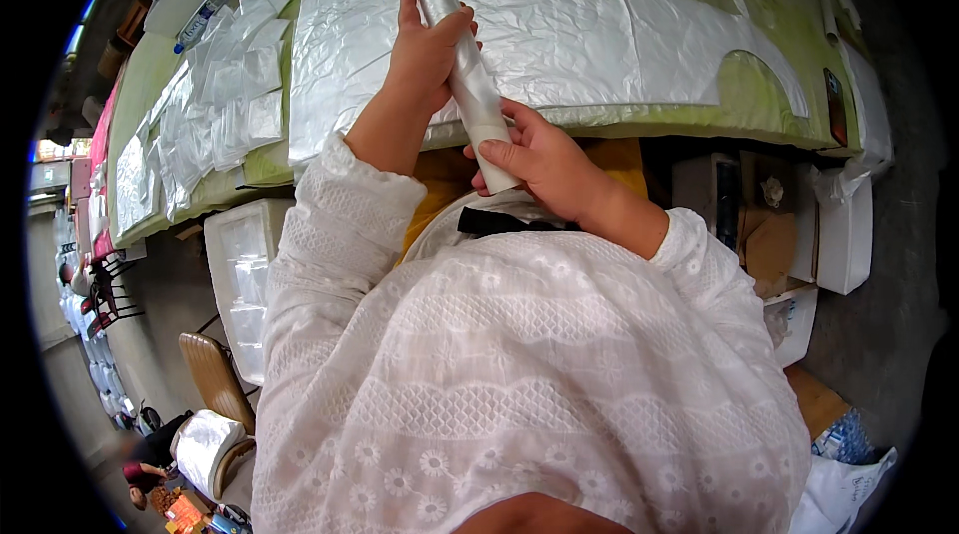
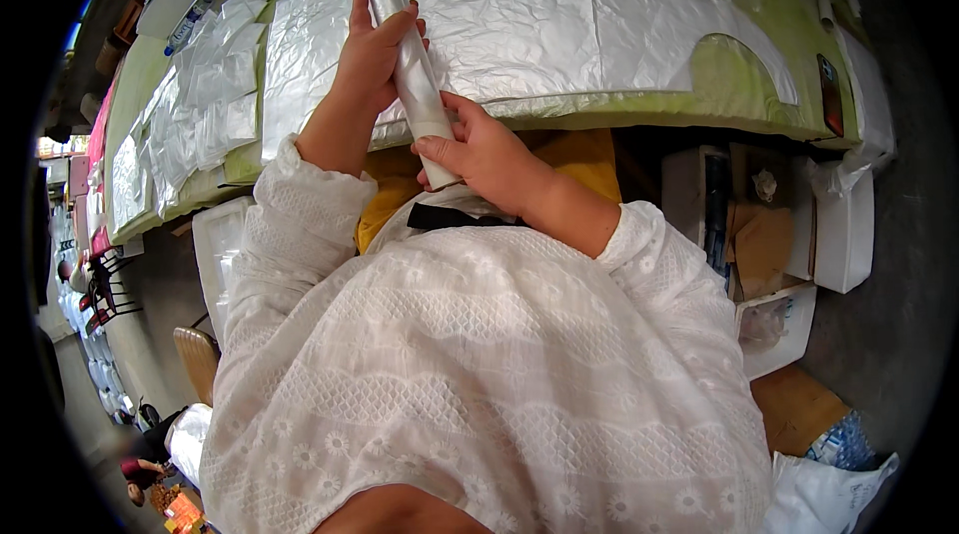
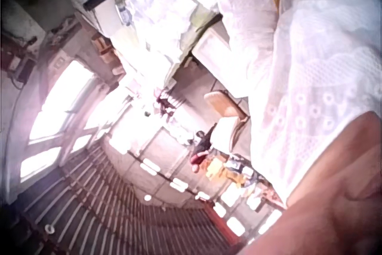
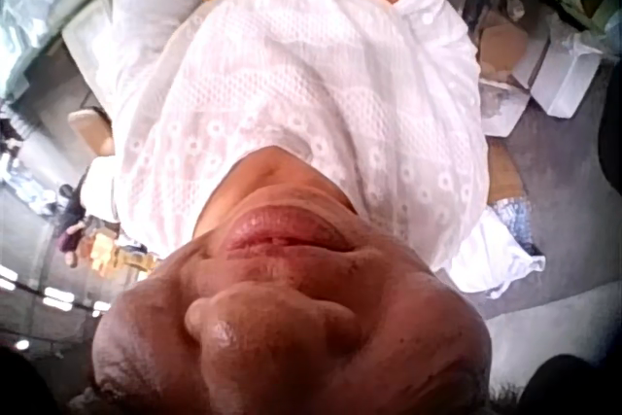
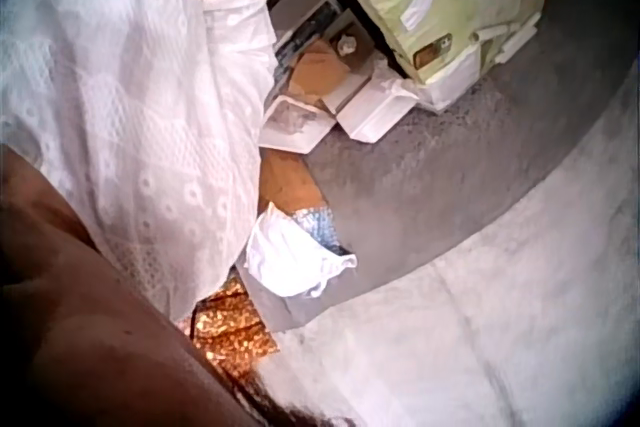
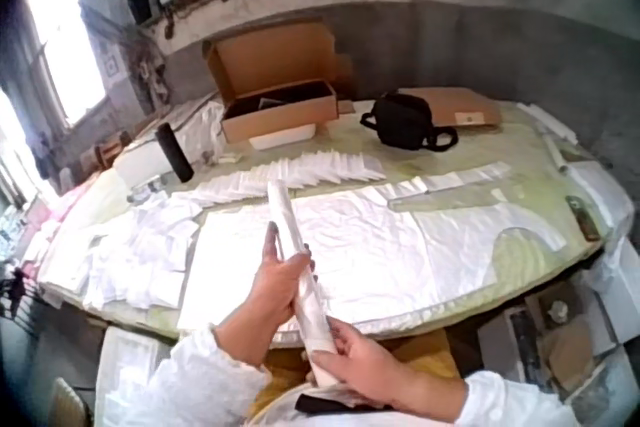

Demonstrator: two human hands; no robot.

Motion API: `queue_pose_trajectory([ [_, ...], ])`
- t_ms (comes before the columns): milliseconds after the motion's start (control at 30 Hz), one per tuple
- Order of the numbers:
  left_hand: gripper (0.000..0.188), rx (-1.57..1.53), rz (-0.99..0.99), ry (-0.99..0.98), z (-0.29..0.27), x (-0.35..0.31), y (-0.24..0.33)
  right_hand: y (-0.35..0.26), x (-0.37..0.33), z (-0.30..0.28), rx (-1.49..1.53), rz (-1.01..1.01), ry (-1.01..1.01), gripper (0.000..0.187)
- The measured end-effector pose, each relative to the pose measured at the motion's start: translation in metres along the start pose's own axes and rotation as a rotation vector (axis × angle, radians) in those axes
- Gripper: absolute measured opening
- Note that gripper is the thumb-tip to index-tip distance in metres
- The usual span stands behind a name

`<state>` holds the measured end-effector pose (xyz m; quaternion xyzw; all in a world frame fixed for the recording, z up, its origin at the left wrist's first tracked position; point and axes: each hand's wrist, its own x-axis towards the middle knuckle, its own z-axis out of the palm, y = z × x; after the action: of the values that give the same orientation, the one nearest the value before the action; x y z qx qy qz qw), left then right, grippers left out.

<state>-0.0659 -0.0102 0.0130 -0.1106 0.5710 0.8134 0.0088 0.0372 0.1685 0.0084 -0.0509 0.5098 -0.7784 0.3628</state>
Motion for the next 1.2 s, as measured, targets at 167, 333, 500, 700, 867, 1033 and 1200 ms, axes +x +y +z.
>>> queue_pose_trajectory([
  [167, 0.098, 0.050, 0.045, 0.116, -0.002, 0.055, 0.012, -0.011, -0.031, -0.026, -0.019, 0.173, 0.030, 0.066],
  [333, 0.079, -0.114, 0.034, 0.169, -0.039, 0.108, 0.008, -0.026, -0.105, -0.073, -0.231, 0.289, 0.053, 0.067],
  [500, 0.056, -0.282, -0.067, 0.164, -0.053, 0.126, 0.010, 0.000, -0.189, -0.108, -0.219, 0.346, 0.174, 0.064],
  [700, 0.038, 0.135, -0.192, -0.040, -0.040, 0.077, 0.007, 0.001, -0.207, -0.118, -0.363, 0.102, 0.361, 0.060],
  [867, 0.034, 0.251, -0.203, -0.066, -0.037, 0.048, 0.001, -0.041, -0.106, -0.098, -0.981, -0.192, 0.540, 0.051],
  [1033, 0.024, 0.448, -0.181, -0.076, -0.046, 0.024, 0.002, -0.068, -0.028, -0.105, -1.519, -0.350, 0.423, 0.042],
  [1200, 0.023, 0.612, -0.440, -0.305, -0.053, -0.058, 0.019, -0.075, -0.015, -0.128, -1.599, -0.360, 0.536, 0.042],
])
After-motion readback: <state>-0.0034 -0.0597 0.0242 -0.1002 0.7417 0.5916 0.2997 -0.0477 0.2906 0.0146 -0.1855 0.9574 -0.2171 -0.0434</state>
